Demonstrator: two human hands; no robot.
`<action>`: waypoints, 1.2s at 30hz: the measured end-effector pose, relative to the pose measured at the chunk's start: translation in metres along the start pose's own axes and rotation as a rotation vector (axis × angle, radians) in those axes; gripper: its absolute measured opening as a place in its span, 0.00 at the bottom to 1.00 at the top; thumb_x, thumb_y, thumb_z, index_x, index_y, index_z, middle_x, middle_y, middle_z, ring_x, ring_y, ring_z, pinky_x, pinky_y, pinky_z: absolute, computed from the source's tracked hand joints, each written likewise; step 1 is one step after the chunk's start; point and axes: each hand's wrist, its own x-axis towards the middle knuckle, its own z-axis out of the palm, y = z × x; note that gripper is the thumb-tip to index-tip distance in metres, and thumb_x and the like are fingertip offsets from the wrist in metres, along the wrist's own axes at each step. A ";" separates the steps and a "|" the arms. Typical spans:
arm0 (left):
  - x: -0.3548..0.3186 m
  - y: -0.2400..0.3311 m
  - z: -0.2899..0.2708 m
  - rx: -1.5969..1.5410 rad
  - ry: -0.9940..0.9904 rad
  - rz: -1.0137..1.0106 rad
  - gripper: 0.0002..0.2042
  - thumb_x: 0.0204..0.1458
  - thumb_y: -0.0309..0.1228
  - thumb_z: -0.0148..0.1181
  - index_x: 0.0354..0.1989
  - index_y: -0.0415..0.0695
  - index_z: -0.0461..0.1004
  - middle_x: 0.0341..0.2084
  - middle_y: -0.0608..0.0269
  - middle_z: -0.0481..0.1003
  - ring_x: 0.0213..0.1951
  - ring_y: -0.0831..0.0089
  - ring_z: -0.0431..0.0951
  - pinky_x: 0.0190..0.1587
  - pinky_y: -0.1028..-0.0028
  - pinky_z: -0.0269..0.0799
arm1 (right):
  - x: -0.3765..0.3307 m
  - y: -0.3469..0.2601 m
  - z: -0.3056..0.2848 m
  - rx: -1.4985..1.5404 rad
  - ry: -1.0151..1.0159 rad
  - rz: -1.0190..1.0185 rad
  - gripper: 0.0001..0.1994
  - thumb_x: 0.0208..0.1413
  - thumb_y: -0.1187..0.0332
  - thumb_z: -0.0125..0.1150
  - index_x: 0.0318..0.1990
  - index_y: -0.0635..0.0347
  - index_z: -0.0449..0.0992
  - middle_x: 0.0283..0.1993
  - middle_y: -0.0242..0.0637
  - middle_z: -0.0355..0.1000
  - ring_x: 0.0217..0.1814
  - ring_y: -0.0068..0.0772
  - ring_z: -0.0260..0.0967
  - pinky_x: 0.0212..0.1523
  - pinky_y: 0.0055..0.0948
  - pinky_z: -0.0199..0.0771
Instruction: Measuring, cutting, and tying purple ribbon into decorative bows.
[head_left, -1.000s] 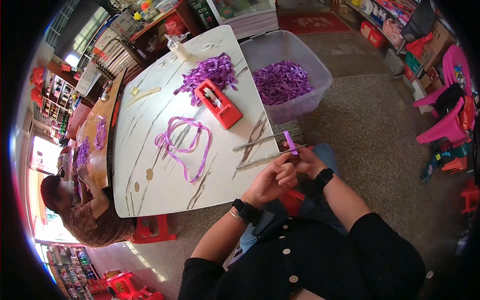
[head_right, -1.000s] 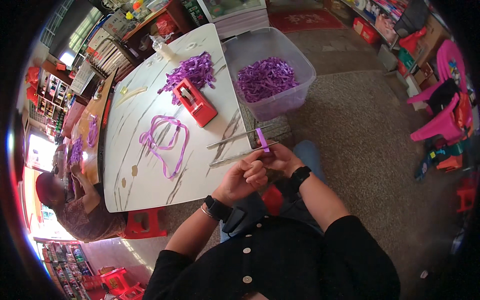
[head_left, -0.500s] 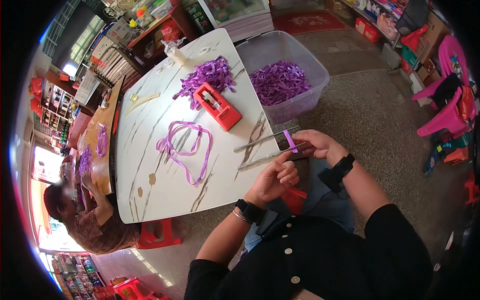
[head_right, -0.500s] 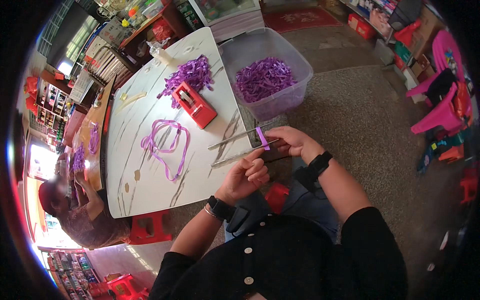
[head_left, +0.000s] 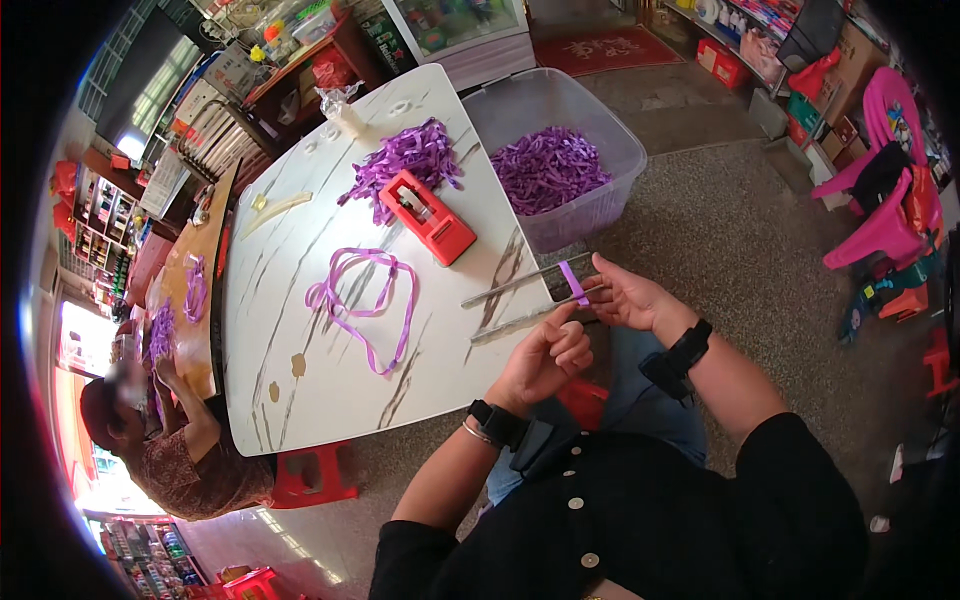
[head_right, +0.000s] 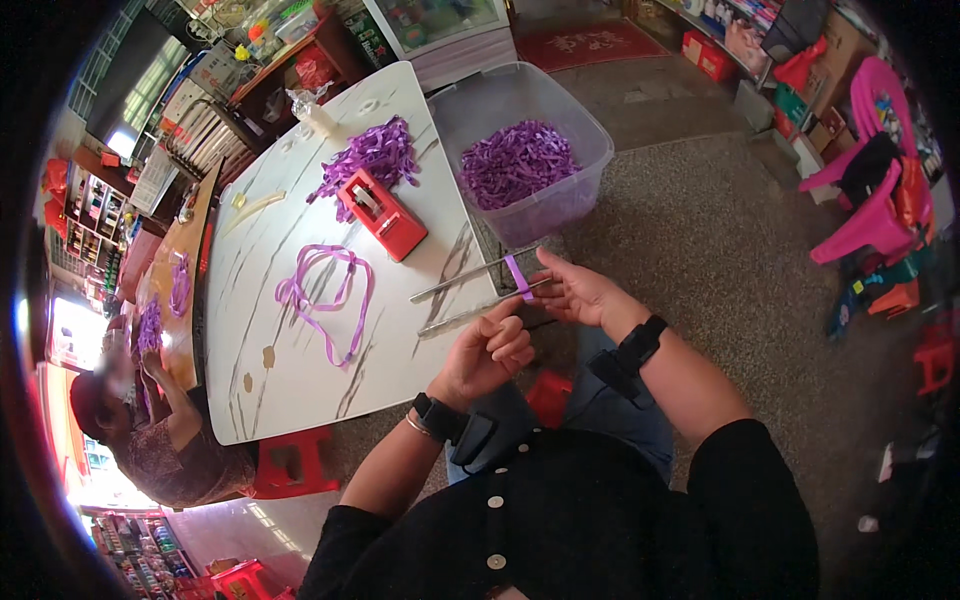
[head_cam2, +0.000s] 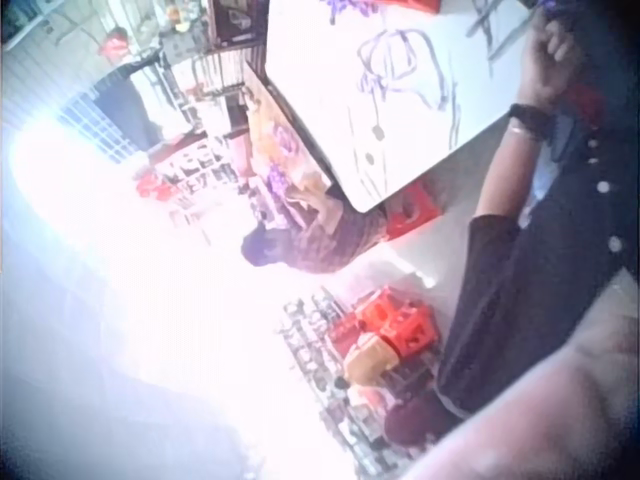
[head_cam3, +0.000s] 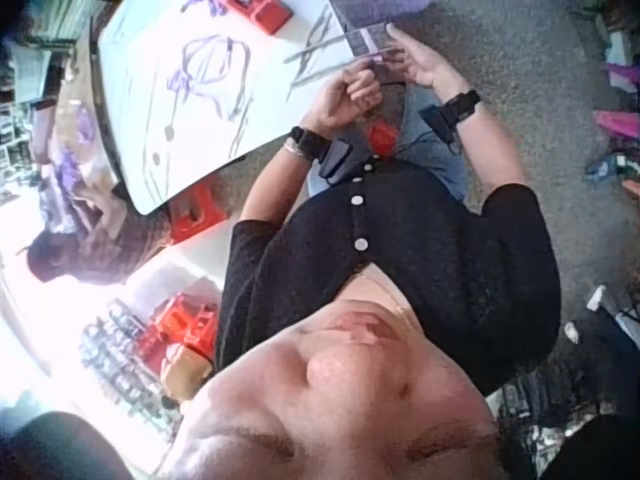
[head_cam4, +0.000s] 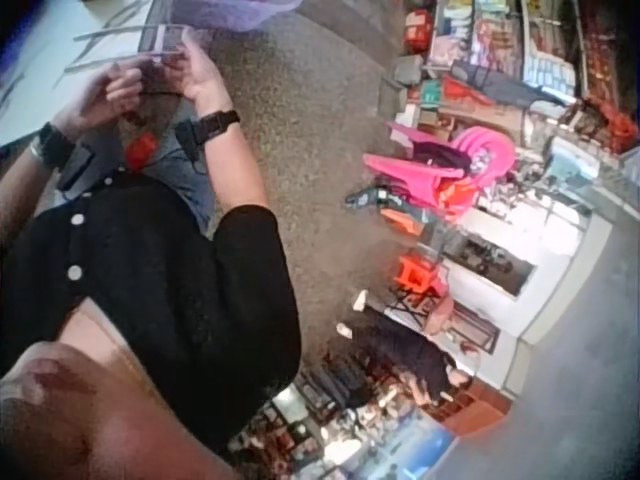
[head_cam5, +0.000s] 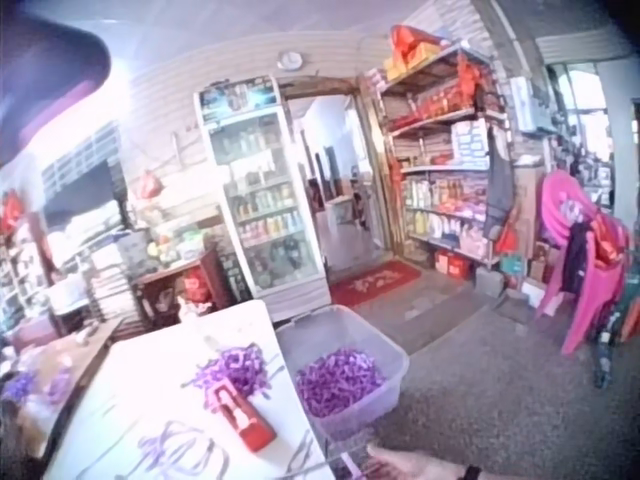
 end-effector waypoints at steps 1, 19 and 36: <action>0.001 0.000 0.001 0.000 -0.002 -0.003 0.18 0.47 0.24 0.40 0.49 0.43 0.62 0.12 0.72 0.51 0.18 0.81 0.54 0.29 0.79 0.53 | 0.004 -0.001 -0.001 -0.040 0.000 -0.060 0.18 0.49 0.48 0.54 0.34 0.53 0.72 0.31 0.27 0.71 0.28 0.17 0.65 0.24 0.17 0.63; 0.001 0.001 -0.002 0.036 0.011 -0.010 0.18 0.47 0.24 0.41 0.49 0.44 0.62 0.13 0.72 0.51 0.18 0.80 0.54 0.30 0.79 0.53 | -0.016 -0.011 0.028 -0.518 0.159 -0.595 0.07 0.51 0.64 0.54 0.31 0.58 0.71 0.27 0.27 0.71 0.26 0.15 0.64 0.24 0.17 0.64; 0.002 0.002 0.002 0.014 0.054 -0.027 0.19 0.46 0.23 0.40 0.50 0.46 0.57 0.14 0.71 0.51 0.18 0.80 0.54 0.28 0.79 0.53 | -0.004 -0.009 0.007 -0.468 0.144 -0.552 0.09 0.53 0.66 0.51 0.34 0.63 0.71 0.33 0.35 0.73 0.37 0.22 0.69 0.38 0.20 0.66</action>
